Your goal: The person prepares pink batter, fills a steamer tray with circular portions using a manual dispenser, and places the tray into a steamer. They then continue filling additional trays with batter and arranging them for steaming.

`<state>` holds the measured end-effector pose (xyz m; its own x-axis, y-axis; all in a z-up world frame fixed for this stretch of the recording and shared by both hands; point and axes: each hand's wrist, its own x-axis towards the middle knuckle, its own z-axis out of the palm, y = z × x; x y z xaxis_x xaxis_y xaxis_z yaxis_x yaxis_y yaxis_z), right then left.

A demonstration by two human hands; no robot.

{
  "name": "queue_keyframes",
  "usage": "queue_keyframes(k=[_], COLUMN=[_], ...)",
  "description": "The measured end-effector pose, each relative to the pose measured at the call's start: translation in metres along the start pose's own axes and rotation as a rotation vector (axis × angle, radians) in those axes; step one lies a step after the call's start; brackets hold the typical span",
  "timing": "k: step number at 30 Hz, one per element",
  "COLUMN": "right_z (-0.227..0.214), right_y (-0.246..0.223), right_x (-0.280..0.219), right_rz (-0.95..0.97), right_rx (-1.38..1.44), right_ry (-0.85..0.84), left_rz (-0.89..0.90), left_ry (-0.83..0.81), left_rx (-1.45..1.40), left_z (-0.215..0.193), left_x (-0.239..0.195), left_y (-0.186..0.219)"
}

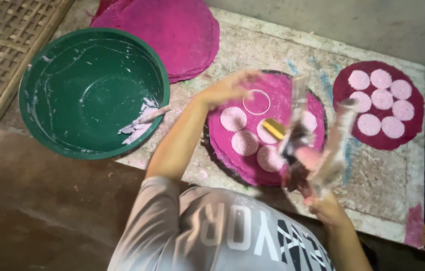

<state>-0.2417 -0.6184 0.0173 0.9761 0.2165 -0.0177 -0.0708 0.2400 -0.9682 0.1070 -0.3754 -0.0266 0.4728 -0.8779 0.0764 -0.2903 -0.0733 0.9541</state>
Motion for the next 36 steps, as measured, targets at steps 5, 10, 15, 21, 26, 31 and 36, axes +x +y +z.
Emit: queue_keyframes(k=[5,10,15,21,26,31,36], right_z=[-0.006,-0.004,0.009,0.027,0.034,0.048,0.049], right_y=[0.013,0.030,0.025,0.015,0.011,0.011,0.004], right_x=[-0.024,-0.029,-0.021,0.004,0.014,0.012,0.015], right_rz=[-0.072,-0.117,-0.102,-0.075,-0.064,-0.055,0.044], right_rx=[0.121,0.221,0.158,0.261,0.244,0.247,0.170], right_ry=[0.193,0.298,0.326,0.339,0.352,0.329,0.351], left_rz=[-0.526,-0.456,-0.384,-0.242,-0.082,-0.039,-0.020], left_ry=[0.353,0.410,0.786,0.695,0.402,0.372,0.320], left_rx=[-0.063,-0.881,-0.635,0.533,0.746,0.721,0.679], left_z=[-0.014,0.016,0.088,0.115,0.098,0.104,0.104], left_x=[0.045,0.016,-0.061,-0.119,-0.117,-0.121,-0.134], left_y=[-0.152,-0.195,-0.137,-0.031,0.014,0.008,0.008])
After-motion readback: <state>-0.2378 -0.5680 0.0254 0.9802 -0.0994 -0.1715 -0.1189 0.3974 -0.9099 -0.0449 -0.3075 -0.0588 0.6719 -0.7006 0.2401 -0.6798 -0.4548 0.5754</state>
